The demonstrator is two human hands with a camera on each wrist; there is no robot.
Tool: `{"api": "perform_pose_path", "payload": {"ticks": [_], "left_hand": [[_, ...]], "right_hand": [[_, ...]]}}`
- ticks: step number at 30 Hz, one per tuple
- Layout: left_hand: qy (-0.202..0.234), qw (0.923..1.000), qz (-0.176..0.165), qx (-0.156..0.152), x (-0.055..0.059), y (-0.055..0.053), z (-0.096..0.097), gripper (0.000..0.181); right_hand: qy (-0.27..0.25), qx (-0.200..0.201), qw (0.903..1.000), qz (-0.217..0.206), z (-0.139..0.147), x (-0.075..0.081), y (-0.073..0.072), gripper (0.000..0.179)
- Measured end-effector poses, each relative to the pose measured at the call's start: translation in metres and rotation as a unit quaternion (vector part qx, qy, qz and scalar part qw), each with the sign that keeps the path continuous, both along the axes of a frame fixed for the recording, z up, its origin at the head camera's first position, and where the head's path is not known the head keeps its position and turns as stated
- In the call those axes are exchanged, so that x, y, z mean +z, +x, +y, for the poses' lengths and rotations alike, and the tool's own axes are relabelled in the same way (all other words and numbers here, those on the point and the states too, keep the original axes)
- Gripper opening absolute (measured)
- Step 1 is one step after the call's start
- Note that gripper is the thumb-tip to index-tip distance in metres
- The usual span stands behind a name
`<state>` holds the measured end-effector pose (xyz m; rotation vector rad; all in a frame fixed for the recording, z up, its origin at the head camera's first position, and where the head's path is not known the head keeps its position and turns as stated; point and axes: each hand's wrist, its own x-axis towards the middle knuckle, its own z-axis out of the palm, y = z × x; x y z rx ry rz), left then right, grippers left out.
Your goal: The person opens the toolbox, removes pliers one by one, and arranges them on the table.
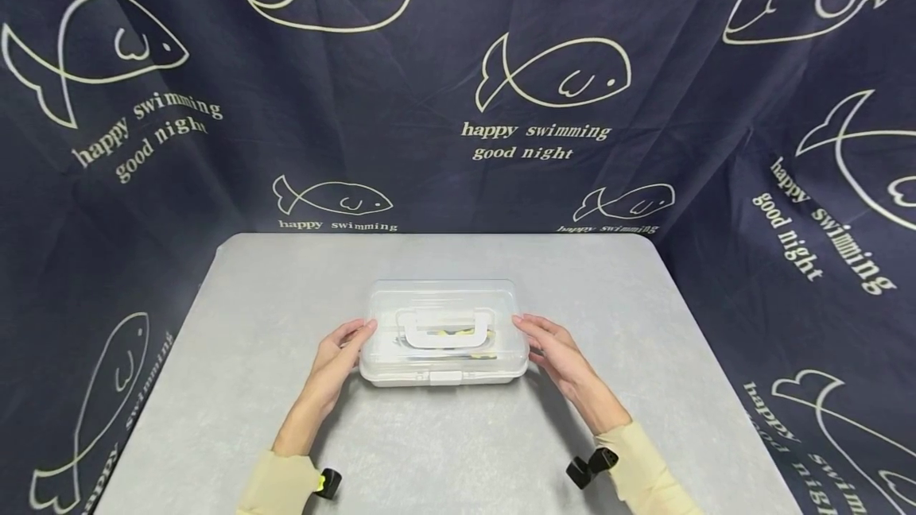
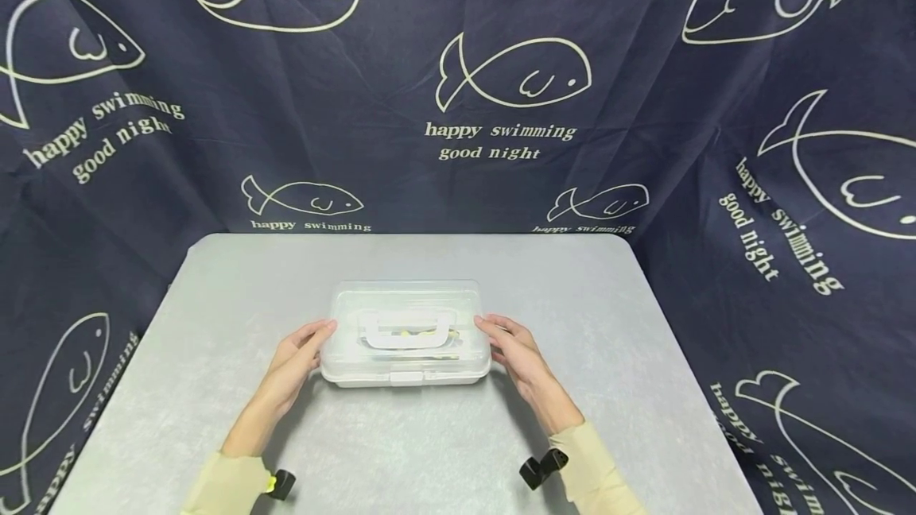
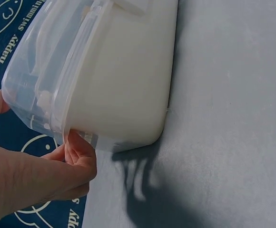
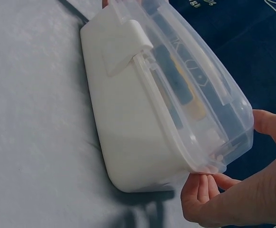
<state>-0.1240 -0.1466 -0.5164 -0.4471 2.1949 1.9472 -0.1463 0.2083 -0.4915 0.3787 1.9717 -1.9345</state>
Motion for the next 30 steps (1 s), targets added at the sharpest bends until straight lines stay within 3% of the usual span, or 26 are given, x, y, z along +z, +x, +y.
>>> {"api": "perform_pose_path", "payload": {"ticks": [7,14,21,30], "left_hand": [[0.020,0.9998,-0.005,-0.001,-0.002,0.000,-0.003,0.076],[0.041,0.9990,0.001,0.017,-0.003,-0.006,-0.002,0.073],[0.037,0.9992,0.002,0.012,-0.004,-0.012,0.004,0.070],[0.035,0.9989,-0.002,0.031,-0.007,-0.026,-0.003,0.050]], "right_hand": [[0.012,0.014,0.9997,0.016,-0.001,-0.004,-0.002,0.071],[0.023,0.020,0.9991,0.030,0.001,-0.006,0.000,0.071],[0.038,0.021,0.9986,0.032,0.006,-0.002,0.005,0.069],[0.032,0.031,0.9984,0.036,0.001,-0.003,0.005,0.069]]}}
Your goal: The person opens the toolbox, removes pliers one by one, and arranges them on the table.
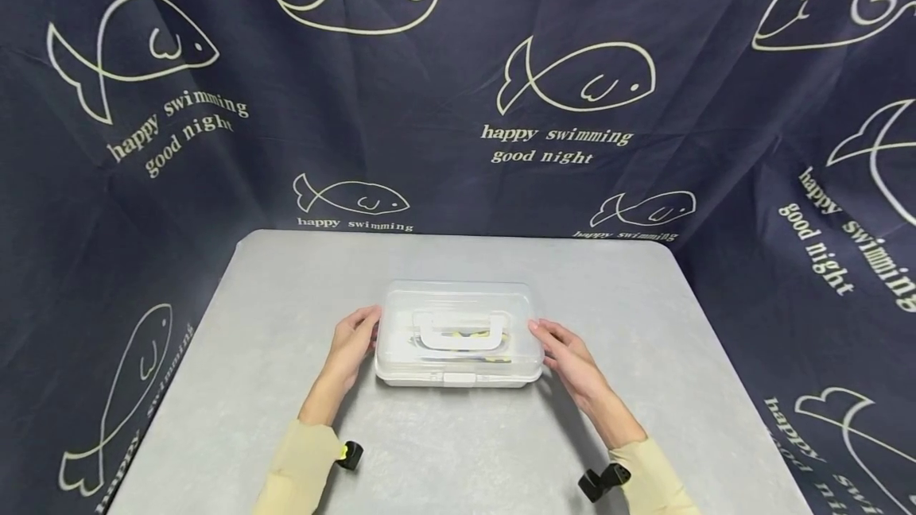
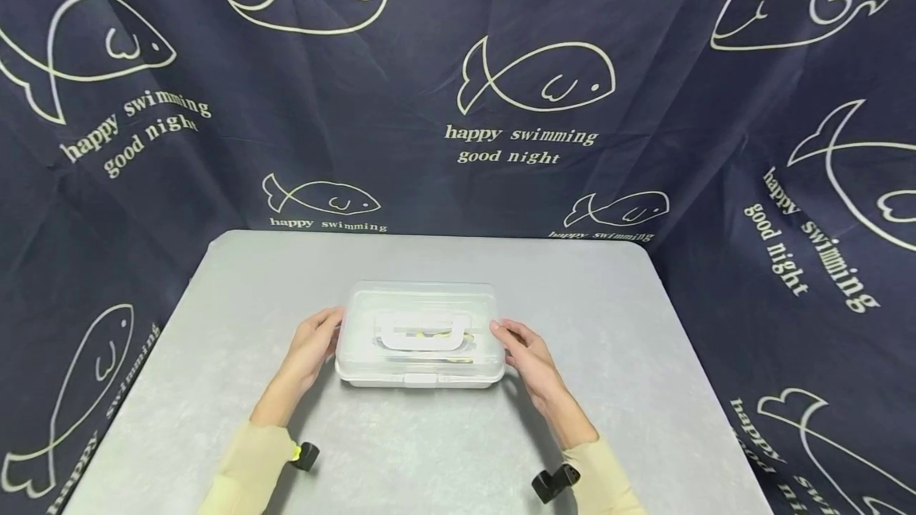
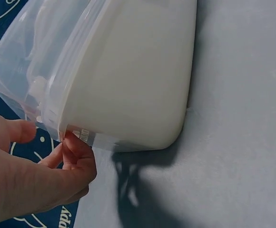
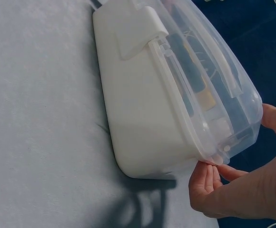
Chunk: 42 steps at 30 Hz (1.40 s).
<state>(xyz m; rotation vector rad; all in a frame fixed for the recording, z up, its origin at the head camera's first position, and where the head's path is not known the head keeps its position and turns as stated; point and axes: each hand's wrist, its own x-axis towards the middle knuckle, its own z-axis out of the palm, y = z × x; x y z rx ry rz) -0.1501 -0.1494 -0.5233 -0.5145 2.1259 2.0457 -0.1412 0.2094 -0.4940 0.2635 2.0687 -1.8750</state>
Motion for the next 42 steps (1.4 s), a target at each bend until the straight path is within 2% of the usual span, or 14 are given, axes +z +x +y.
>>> {"api": "perform_pose_path", "payload": {"ticks": [5,17,31,38,42], "left_hand": [[-0.005,0.9999,0.004,0.010,-0.002,-0.007,-0.002,0.042],[-0.006,0.9999,0.003,0.015,-0.002,-0.016,-0.005,0.041],[0.011,0.9992,0.032,0.021,-0.005,-0.019,-0.003,0.037],[0.019,0.9987,0.040,0.025,-0.005,-0.020,0.003,0.036],[0.017,0.9988,0.039,0.023,-0.004,-0.020,0.005,0.036]], "right_hand": [[-0.007,-0.008,0.9999,0.003,-0.003,-0.002,0.000,0.068],[-0.003,-0.026,0.9995,0.015,-0.009,0.000,0.004,0.066],[0.042,-0.040,0.9971,0.048,-0.010,-0.004,0.009,0.063],[0.050,-0.074,0.9942,0.060,-0.011,-0.004,0.012,0.055],[0.044,-0.104,0.9901,0.083,-0.012,-0.003,0.016,0.049]]}}
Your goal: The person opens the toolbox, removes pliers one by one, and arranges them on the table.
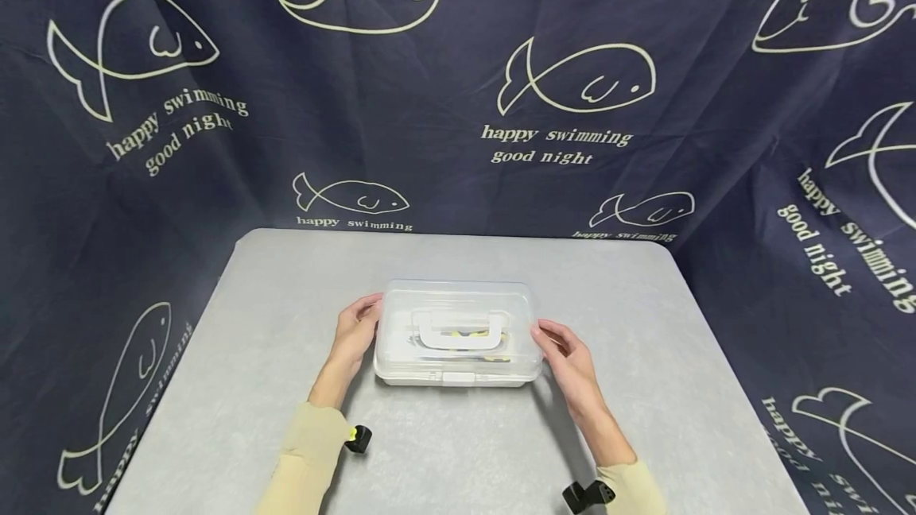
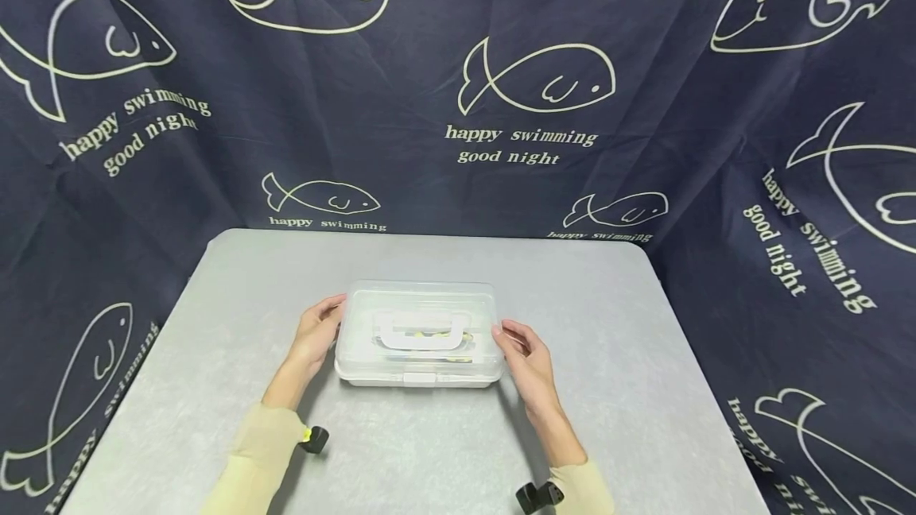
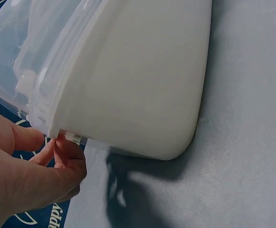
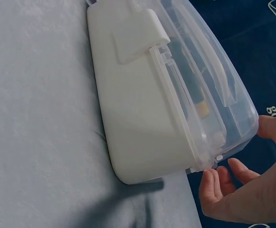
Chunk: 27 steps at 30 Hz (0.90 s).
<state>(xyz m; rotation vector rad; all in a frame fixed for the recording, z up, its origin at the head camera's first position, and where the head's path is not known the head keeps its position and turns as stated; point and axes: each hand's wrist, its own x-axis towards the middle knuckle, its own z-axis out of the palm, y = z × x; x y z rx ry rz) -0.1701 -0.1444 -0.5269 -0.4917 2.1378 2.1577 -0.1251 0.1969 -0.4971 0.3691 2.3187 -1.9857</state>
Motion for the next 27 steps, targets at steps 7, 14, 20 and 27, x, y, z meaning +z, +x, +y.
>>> {"api": "perform_pose_path", "payload": {"ticks": [7,14,20,27], "left_hand": [[-0.020,0.9998,0.007,-0.002,-0.002,0.000,0.001,0.036],[-0.037,0.9992,0.007,-0.011,-0.002,0.000,0.001,0.038],[-0.041,0.9991,0.000,-0.008,-0.003,-0.001,0.002,0.037],[-0.040,0.9991,0.001,-0.009,-0.003,0.000,0.002,0.037]], "right_hand": [[-0.015,-0.042,0.9984,0.035,-0.003,-0.002,0.010,0.038],[-0.031,-0.077,0.9946,0.063,-0.008,-0.004,0.018,0.034],[-0.019,-0.097,0.9928,0.067,-0.010,-0.006,0.025,0.027],[-0.027,-0.113,0.9914,0.060,-0.012,-0.006,0.032,0.030]]}}
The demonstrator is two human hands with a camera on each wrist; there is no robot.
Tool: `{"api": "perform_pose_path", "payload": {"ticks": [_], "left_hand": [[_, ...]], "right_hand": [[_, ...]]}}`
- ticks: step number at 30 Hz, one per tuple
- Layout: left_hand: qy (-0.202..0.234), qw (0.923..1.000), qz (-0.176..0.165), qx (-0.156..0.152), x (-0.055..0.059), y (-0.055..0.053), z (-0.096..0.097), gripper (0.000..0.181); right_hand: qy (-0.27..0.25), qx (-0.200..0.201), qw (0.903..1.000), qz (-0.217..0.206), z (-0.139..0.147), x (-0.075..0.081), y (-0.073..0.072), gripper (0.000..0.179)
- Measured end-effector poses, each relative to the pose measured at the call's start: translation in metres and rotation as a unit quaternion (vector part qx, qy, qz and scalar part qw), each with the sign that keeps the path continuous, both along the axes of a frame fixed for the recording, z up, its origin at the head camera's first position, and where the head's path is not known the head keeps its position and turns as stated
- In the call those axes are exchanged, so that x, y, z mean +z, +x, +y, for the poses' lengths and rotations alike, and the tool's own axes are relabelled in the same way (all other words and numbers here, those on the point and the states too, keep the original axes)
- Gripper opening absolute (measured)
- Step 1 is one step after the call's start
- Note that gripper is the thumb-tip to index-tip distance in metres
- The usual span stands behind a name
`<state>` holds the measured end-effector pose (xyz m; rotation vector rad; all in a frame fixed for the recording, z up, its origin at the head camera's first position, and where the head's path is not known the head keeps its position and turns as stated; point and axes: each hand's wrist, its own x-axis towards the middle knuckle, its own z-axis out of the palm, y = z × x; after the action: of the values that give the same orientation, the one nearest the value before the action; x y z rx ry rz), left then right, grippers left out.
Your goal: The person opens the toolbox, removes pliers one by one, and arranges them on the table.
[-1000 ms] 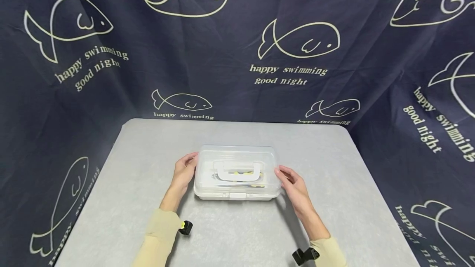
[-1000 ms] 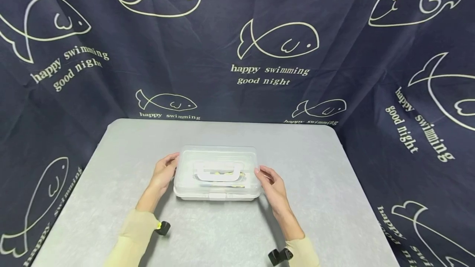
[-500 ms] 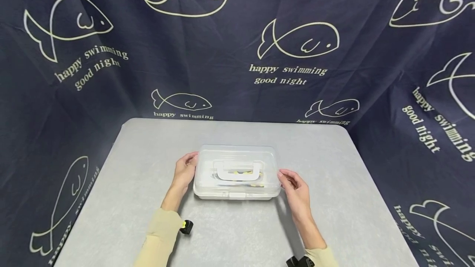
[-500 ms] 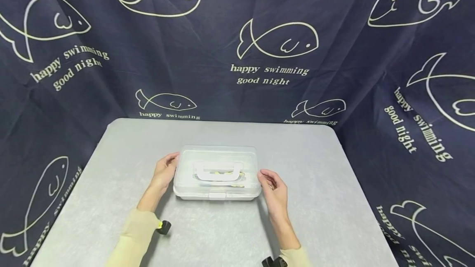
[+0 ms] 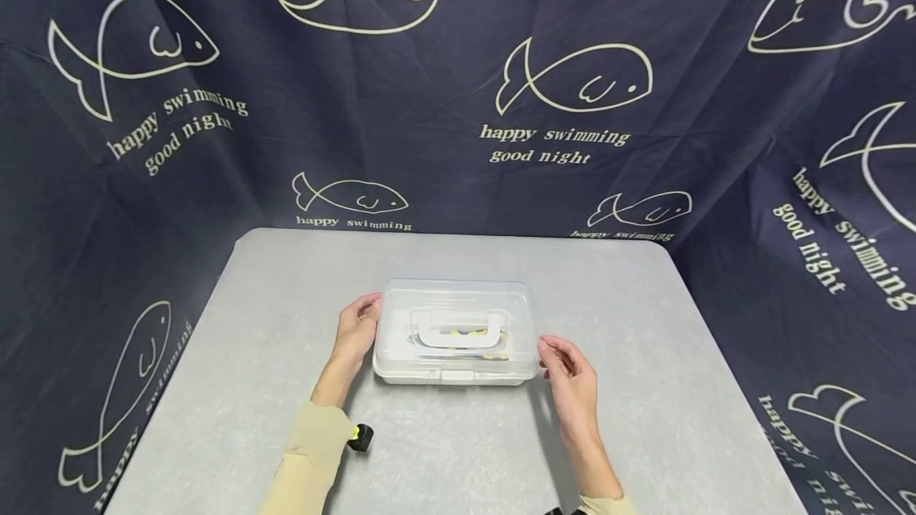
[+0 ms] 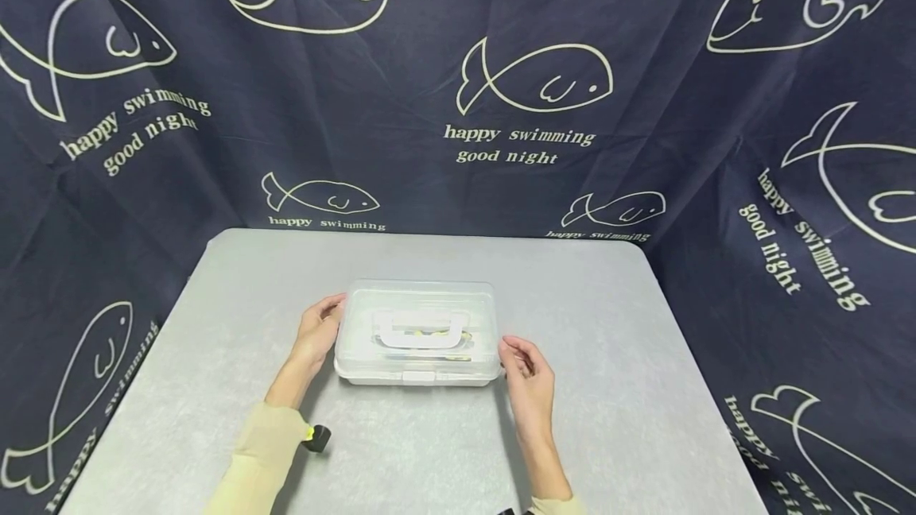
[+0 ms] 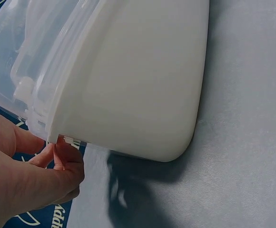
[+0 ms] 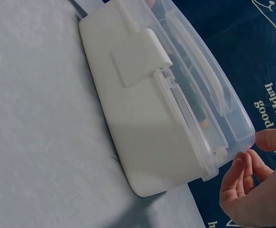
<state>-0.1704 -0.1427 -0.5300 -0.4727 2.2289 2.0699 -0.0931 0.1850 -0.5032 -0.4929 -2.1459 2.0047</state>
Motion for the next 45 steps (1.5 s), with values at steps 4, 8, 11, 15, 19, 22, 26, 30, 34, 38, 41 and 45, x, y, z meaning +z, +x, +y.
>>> {"api": "perform_pose_path", "payload": {"ticks": [4,8,11,15,19,22,26,30,34,38,41,45], "left_hand": [[0.001,1.0000,0.000,0.001,0.000,0.000,0.000,0.038],[0.001,1.0000,-0.002,0.005,0.000,0.000,0.000,0.038],[0.000,1.0000,-0.001,0.006,0.000,0.001,0.000,0.038],[0.001,1.0000,-0.001,0.005,0.000,0.001,0.000,0.037],[0.005,1.0000,-0.002,0.004,0.001,0.001,0.001,0.038],[0.007,1.0000,-0.001,0.004,0.001,0.001,0.000,0.038],[0.011,0.9999,0.004,0.007,0.000,0.000,0.000,0.037],[0.015,0.9998,0.007,0.008,0.000,0.000,0.000,0.037],[0.016,0.9998,0.005,0.008,0.000,0.001,0.000,0.037],[0.010,0.9999,0.003,0.009,0.001,0.001,0.000,0.037],[0.011,0.9999,0.003,0.010,0.001,0.001,0.000,0.037],[0.021,0.9998,0.004,0.008,0.001,0.001,0.000,0.037]], "right_hand": [[-0.009,-0.011,0.9999,0.003,-0.002,-0.002,0.003,0.029],[-0.023,-0.018,0.9995,0.014,-0.005,-0.004,0.004,0.026],[-0.032,-0.023,0.9990,0.020,-0.006,-0.004,0.006,0.025],[-0.042,-0.033,0.9982,0.027,-0.008,-0.004,0.009,0.025],[-0.054,-0.040,0.9972,0.033,-0.010,-0.003,0.013,0.026],[-0.062,-0.047,0.9964,0.033,-0.012,-0.004,0.016,0.026],[-0.077,-0.059,0.9946,0.037,-0.016,-0.007,0.020,0.027],[-0.088,-0.069,0.9929,0.041,-0.021,-0.009,0.022,0.027],[-0.095,-0.081,0.9913,0.041,-0.027,-0.012,0.025,0.023],[-0.100,-0.088,0.9902,0.041,-0.032,-0.013,0.028,0.022],[-0.098,-0.090,0.9904,0.038,-0.035,-0.013,0.030,0.022],[-0.093,-0.084,0.9918,0.027,-0.041,-0.012,0.033,0.023]]}}
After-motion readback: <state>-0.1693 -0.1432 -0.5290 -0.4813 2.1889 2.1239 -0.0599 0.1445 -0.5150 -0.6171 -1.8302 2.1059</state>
